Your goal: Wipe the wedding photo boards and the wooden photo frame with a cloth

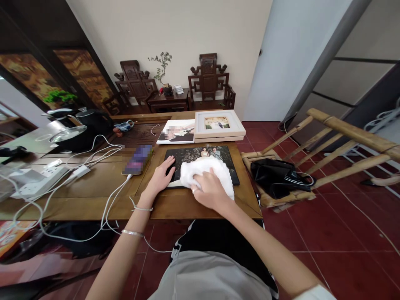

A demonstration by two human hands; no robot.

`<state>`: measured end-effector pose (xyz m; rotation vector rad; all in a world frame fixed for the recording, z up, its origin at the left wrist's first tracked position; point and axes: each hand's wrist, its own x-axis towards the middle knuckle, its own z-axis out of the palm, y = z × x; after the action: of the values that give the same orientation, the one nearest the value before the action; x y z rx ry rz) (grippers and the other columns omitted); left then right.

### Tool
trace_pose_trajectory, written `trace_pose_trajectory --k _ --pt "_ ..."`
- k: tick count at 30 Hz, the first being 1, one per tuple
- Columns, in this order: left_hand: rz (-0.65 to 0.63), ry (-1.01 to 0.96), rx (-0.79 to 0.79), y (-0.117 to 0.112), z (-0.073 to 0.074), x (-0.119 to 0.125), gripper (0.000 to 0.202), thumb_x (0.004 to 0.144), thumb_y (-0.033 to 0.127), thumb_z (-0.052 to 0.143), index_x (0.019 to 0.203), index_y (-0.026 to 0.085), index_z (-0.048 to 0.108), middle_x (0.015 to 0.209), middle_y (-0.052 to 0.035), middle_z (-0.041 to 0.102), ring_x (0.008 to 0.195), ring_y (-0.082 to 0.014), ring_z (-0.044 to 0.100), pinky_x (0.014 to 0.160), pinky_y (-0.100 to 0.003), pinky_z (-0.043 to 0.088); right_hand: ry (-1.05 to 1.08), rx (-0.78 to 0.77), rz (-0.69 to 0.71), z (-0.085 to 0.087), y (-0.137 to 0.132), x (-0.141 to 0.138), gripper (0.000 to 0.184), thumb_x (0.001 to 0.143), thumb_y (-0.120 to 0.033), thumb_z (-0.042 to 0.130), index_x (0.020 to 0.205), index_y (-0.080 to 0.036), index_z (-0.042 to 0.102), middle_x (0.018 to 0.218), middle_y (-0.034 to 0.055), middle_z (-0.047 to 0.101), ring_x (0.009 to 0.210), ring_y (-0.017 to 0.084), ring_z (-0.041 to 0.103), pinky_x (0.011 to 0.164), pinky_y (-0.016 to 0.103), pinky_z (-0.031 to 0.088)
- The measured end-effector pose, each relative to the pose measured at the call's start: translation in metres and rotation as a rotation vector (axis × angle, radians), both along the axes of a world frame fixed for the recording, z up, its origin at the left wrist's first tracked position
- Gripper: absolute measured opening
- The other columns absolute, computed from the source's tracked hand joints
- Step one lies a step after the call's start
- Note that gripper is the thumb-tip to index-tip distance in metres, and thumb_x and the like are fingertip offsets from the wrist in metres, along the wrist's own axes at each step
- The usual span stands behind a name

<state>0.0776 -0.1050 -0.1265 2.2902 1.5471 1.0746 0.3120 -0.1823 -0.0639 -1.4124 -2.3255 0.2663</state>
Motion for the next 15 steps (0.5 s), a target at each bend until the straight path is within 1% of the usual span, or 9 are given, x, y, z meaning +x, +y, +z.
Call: trace_pose_trajectory --k 3,5,6,8,11,13,15 --pt "0.001 0.003 -0.005 -0.001 0.001 0.0 0.045 0.093 0.029 0.045 0.13 0.008 0.06 0.146 -0.019 0.05 0.14 -0.0273 0.044 0.118 -0.045 0.034 0.026 0.01 0.023 -0.005 -0.03 0.005 0.019 0.084 -0.021 0.049 0.082 -0.021 0.068 0.079 0.0067 0.066 0.082 0.024 0.061 0.111 0.045 0.03" --pt "0.002 0.008 -0.006 -0.001 0.001 0.0 0.045 0.093 0.029 0.045 0.13 0.008 0.059 0.147 -0.0186 0.05 0.141 -0.027 0.043 0.118 -0.045 0.035 0.024 0.007 0.034 -0.005 -0.036 0.005 0.019 0.084 -0.021 0.049 0.079 -0.021 0.067 0.077 0.006 0.065 0.08 0.024 0.06 0.111 0.045 0.029" --pt "0.003 0.01 -0.005 -0.001 0.001 0.0 0.045 0.093 0.029 0.045 0.13 0.008 0.059 0.146 -0.0187 0.051 0.14 -0.0271 0.044 0.118 -0.045 0.035 0.023 0.005 0.029 -0.004 -0.034 0.005 0.019 0.085 -0.022 0.049 0.08 -0.021 0.067 0.078 0.0061 0.066 0.081 0.024 0.06 0.111 0.045 0.03" --pt "0.005 0.011 -0.003 0.0 0.001 0.0 0.045 0.093 0.029 0.045 0.13 0.007 0.06 0.146 -0.0189 0.051 0.14 -0.0274 0.044 0.118 -0.046 0.035 0.019 -0.015 0.006 -0.001 -0.02 0.002 0.02 0.086 -0.023 0.049 0.084 -0.021 0.068 0.083 0.0069 0.069 0.086 0.025 0.061 0.107 0.043 0.034" --pt "0.0 0.012 0.003 0.001 0.0 0.0 0.045 0.093 0.029 0.045 0.129 0.007 0.06 0.145 -0.0196 0.052 0.139 -0.0281 0.045 0.117 -0.046 0.036 0.004 -0.073 -0.037 0.007 0.018 -0.004 0.024 0.088 -0.026 0.047 0.085 -0.021 0.069 0.089 0.0087 0.072 0.089 0.027 0.062 0.09 0.037 0.042" --pt "-0.007 0.011 0.006 0.001 0.0 -0.001 0.044 0.093 0.028 0.045 0.129 0.007 0.06 0.144 -0.0196 0.053 0.139 -0.0285 0.046 0.117 -0.047 0.036 0.003 -0.094 -0.073 0.012 0.049 -0.01 0.027 0.089 -0.028 0.045 0.084 -0.02 0.07 0.089 0.0099 0.073 0.087 0.027 0.063 0.078 0.033 0.043" --pt "-0.01 0.009 0.008 0.001 0.0 -0.001 0.043 0.093 0.028 0.046 0.129 0.008 0.06 0.144 -0.019 0.053 0.139 -0.0286 0.046 0.117 -0.048 0.037 0.017 -0.093 -0.111 0.016 0.079 -0.017 0.029 0.089 -0.031 0.044 0.086 -0.02 0.07 0.091 0.0107 0.074 0.086 0.027 0.064 0.072 0.031 0.042"
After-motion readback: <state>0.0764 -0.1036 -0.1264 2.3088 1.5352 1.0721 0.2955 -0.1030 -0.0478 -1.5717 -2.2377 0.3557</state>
